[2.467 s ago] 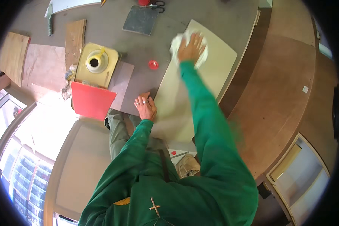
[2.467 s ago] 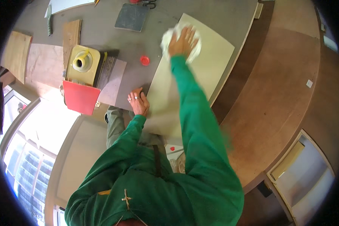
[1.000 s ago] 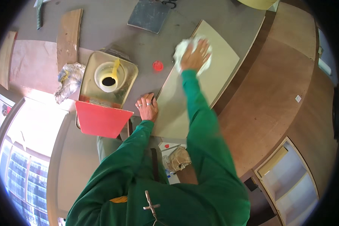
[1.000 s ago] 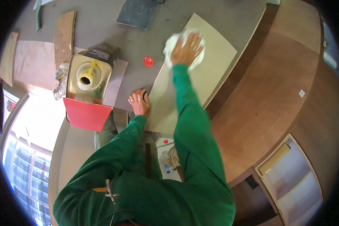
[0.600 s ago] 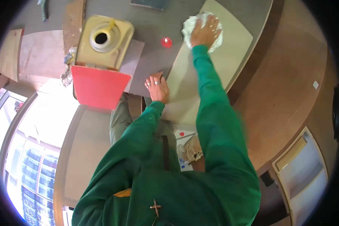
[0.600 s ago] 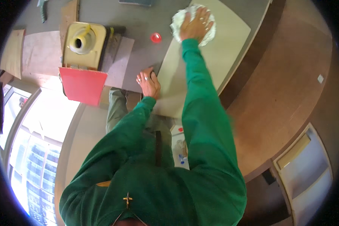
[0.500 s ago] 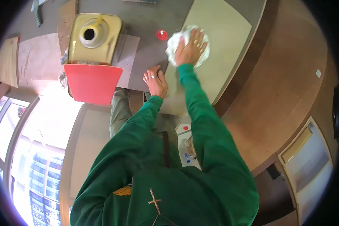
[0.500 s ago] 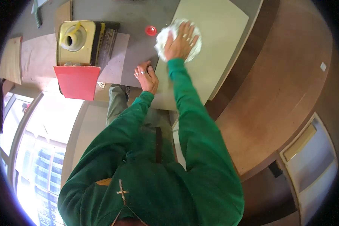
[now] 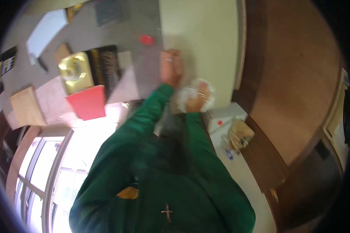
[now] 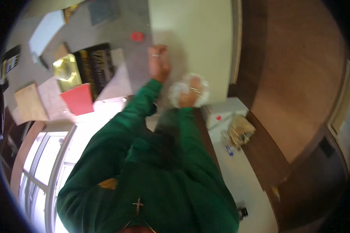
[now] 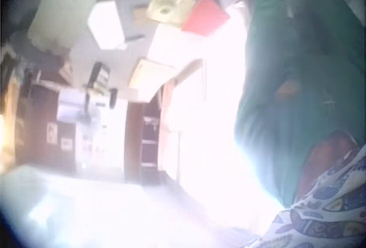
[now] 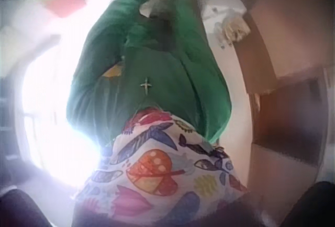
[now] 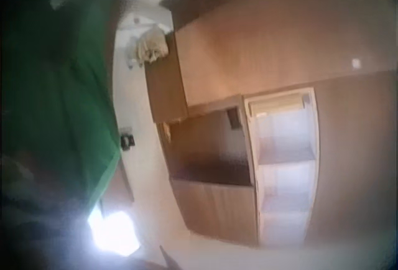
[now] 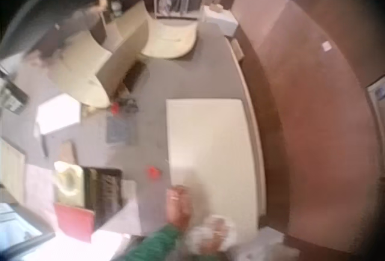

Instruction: The person cleans a rectangular laminate sheet with a cloth, applies adhesive from a container, and then wipes the surface with a cloth.

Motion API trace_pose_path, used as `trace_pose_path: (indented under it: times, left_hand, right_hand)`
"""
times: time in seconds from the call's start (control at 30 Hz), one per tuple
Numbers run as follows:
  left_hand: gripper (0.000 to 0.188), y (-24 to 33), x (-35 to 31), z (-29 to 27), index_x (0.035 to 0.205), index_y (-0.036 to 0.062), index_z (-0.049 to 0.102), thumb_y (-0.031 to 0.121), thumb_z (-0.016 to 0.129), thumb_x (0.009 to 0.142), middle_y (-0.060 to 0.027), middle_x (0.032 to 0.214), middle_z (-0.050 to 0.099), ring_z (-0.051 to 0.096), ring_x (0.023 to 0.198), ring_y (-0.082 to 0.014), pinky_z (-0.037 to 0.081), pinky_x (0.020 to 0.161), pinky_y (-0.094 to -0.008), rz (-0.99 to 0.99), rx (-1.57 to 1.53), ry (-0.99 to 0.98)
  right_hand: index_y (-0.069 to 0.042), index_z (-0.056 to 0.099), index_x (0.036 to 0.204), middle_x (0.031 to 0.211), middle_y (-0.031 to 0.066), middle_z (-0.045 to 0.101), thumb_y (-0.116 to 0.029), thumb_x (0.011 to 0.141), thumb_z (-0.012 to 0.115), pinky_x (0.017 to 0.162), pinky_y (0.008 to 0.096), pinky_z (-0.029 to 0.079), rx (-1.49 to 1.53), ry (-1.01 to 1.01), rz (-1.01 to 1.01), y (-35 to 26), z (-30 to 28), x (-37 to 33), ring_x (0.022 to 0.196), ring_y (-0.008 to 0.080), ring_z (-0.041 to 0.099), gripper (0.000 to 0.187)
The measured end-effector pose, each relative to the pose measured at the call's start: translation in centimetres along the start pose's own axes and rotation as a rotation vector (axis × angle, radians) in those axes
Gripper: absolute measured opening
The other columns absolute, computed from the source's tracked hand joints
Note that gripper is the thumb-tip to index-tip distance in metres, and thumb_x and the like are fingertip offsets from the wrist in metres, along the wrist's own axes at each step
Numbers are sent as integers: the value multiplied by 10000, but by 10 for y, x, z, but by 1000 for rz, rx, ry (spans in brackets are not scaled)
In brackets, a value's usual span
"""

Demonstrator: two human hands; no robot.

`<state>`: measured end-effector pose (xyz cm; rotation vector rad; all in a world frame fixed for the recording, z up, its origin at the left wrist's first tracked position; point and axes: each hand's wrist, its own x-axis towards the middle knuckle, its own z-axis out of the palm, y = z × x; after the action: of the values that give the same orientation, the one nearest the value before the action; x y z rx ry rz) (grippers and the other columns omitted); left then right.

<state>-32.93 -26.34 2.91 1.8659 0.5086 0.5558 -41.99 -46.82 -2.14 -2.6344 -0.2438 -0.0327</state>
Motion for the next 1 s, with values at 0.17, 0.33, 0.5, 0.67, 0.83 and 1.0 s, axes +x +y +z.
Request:
trace_pose_path:
  times: [0.17,0.33,0.5,0.67,0.83,1.0]
  left_hand:
    - [313,-30,-17,49,1239,19,521,155,554,958,-269,1161,537,544,1049,-468,464,913,-512,-75,115,-145]
    - [295,-34,-1,41,1178,49,534,76,606,893,-191,1144,557,541,1077,-412,457,920,-509,64,300,-202]
    - [296,-19,-8,47,1145,81,535,84,636,867,-147,1165,555,541,1077,-380,442,935,-510,62,409,-206]
    - [316,-14,-3,59,1158,90,514,88,638,867,-138,1144,554,542,1068,-360,439,937,-490,72,521,-238]
    - [320,-13,1,60,1143,92,526,79,653,850,-132,1137,557,547,1061,-353,446,921,-482,99,549,-223]
    - [307,-12,-1,57,1119,95,531,77,663,842,-124,1121,562,553,1019,-348,453,887,-484,84,545,-179]
  right_hand:
    - [17,332,1515,1587,195,310,-304,1013,491,1221,474,124,-377,112,272,39,-7,28,1489,343,243,616]
    - [9,337,1511,1596,187,299,-364,1020,426,1198,565,101,-347,29,82,-9,-15,67,1508,339,208,623]
    - [-1,363,1499,1599,159,308,-366,1021,433,1195,564,120,-305,-1,-51,4,-24,190,1505,325,224,605]
    - [-19,367,1501,1597,141,314,-352,1032,432,1207,510,151,-312,64,-140,21,-4,345,1501,293,239,579]
    - [-34,364,1507,1605,134,298,-363,971,539,1211,537,138,-322,23,-297,16,0,340,1504,293,230,653]
    - [-48,350,1519,1619,129,272,-353,896,626,1218,555,113,-236,-294,-318,-1,-24,195,1510,299,214,746]
